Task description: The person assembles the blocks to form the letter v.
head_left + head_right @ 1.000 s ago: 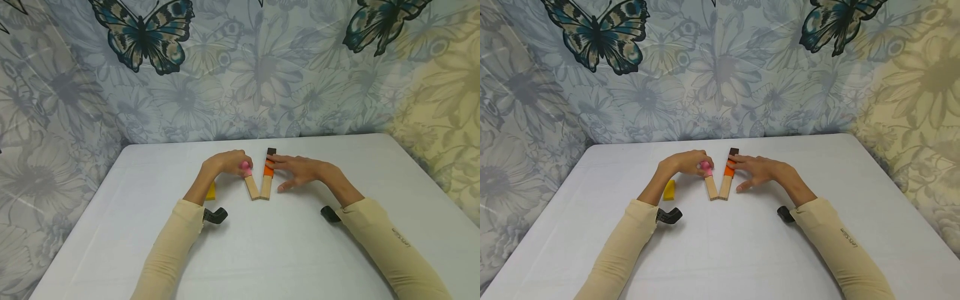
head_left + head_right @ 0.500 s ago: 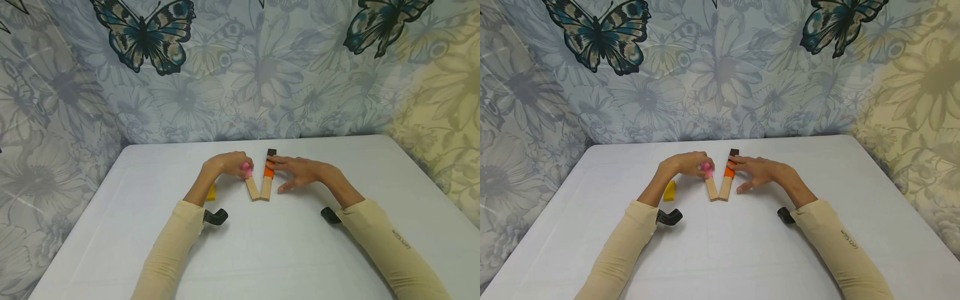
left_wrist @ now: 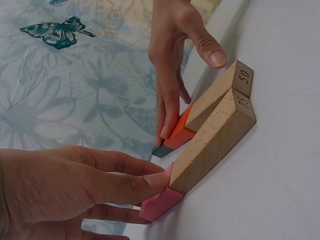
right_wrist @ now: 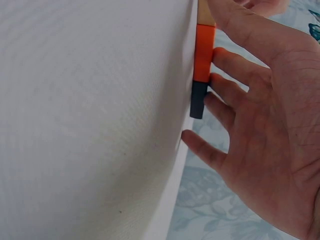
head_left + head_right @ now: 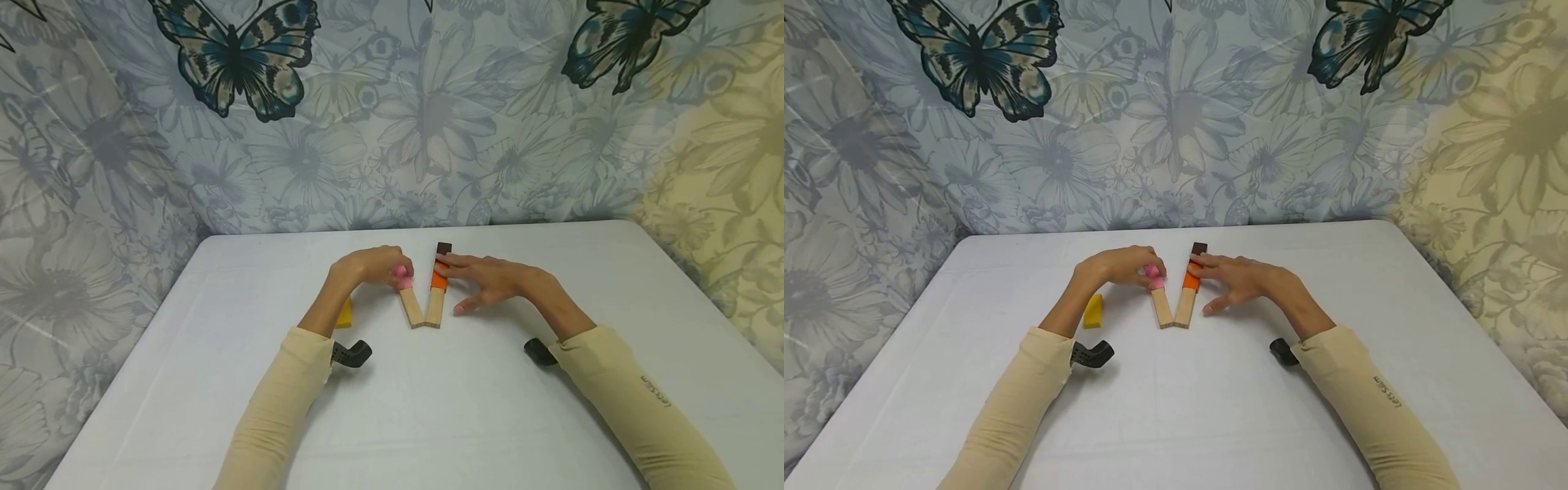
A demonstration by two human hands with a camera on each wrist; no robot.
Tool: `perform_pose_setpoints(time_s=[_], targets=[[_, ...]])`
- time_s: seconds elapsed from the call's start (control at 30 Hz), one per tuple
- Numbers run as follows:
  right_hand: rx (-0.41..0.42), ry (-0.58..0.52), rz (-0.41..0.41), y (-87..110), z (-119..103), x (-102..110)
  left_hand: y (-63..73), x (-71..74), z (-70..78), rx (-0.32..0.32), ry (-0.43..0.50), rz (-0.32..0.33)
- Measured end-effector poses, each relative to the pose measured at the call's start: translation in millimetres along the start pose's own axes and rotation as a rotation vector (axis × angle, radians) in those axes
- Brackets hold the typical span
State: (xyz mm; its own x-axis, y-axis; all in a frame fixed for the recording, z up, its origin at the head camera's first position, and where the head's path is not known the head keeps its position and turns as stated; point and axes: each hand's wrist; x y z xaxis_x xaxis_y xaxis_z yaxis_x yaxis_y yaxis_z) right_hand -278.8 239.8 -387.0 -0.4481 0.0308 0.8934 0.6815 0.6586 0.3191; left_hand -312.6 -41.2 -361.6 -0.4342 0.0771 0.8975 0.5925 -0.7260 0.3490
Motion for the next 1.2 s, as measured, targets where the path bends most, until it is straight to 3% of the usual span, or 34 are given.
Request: perform_pose_setpoints(time_s=[1.2], targets=[[0.015,0.010,0.004,-0.3,0.7,0.5,1.8,1.2,0.9,0.010,0.008,-0.008]])
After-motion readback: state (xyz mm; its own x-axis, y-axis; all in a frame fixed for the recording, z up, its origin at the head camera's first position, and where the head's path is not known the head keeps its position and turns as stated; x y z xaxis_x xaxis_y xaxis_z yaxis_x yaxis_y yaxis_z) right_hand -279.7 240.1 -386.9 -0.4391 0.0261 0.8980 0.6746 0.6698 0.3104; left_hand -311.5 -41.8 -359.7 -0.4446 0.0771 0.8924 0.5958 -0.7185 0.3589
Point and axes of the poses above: each hand's wrist, its own y-axis away from the middle knuckle, its own x-axis out of the back of the hand, z = x × y, and after that the axes turned 4 degrees about -z, right-handed
